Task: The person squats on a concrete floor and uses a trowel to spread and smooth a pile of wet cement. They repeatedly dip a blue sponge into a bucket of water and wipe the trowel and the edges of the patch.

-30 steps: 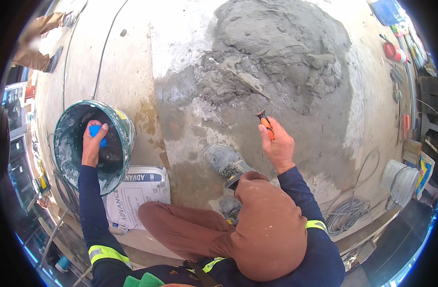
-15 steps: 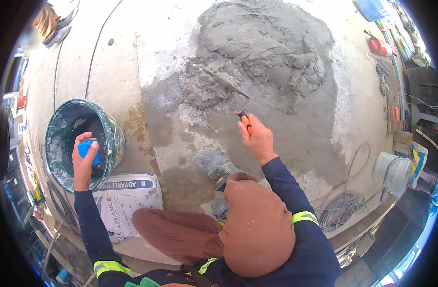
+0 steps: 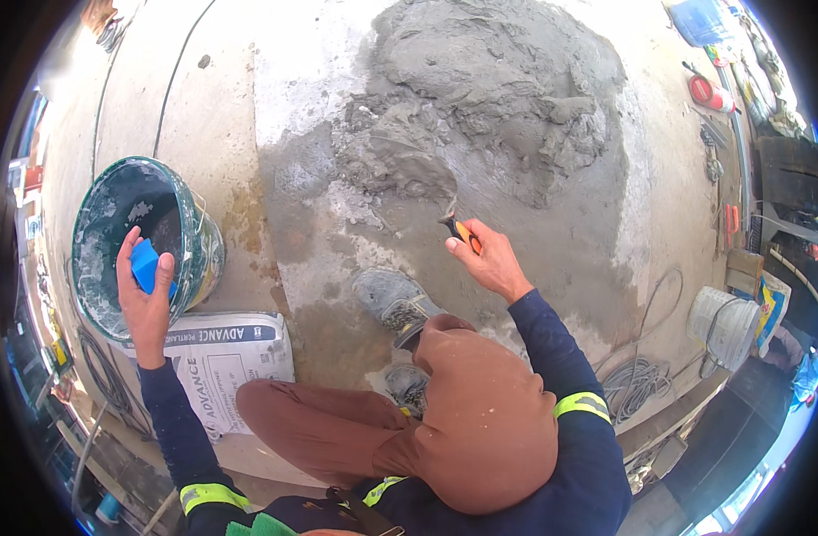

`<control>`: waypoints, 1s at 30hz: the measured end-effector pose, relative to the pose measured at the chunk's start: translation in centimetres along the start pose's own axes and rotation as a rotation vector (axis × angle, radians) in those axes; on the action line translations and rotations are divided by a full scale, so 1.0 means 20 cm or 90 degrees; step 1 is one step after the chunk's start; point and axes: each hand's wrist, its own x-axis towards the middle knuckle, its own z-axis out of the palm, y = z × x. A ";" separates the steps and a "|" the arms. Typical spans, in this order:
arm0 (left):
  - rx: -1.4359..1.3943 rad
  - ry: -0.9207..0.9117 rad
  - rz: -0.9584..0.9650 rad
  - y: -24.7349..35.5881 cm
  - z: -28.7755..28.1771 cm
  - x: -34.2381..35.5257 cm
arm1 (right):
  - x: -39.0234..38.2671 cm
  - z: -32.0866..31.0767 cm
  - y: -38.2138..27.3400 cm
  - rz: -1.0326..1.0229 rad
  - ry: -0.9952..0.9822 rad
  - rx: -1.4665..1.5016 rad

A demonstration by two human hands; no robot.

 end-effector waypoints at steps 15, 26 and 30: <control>0.094 0.072 0.103 -0.06 0.05 -0.04 | 0.12 0.14 -0.08 -0.079 0.065 -0.342; 0.101 0.097 0.120 -0.06 0.07 -0.06 | -0.10 0.02 -0.08 -0.117 0.232 -0.079; 0.107 0.106 0.125 -0.02 0.09 -0.03 | 0.16 0.05 0.19 -0.048 0.143 -0.224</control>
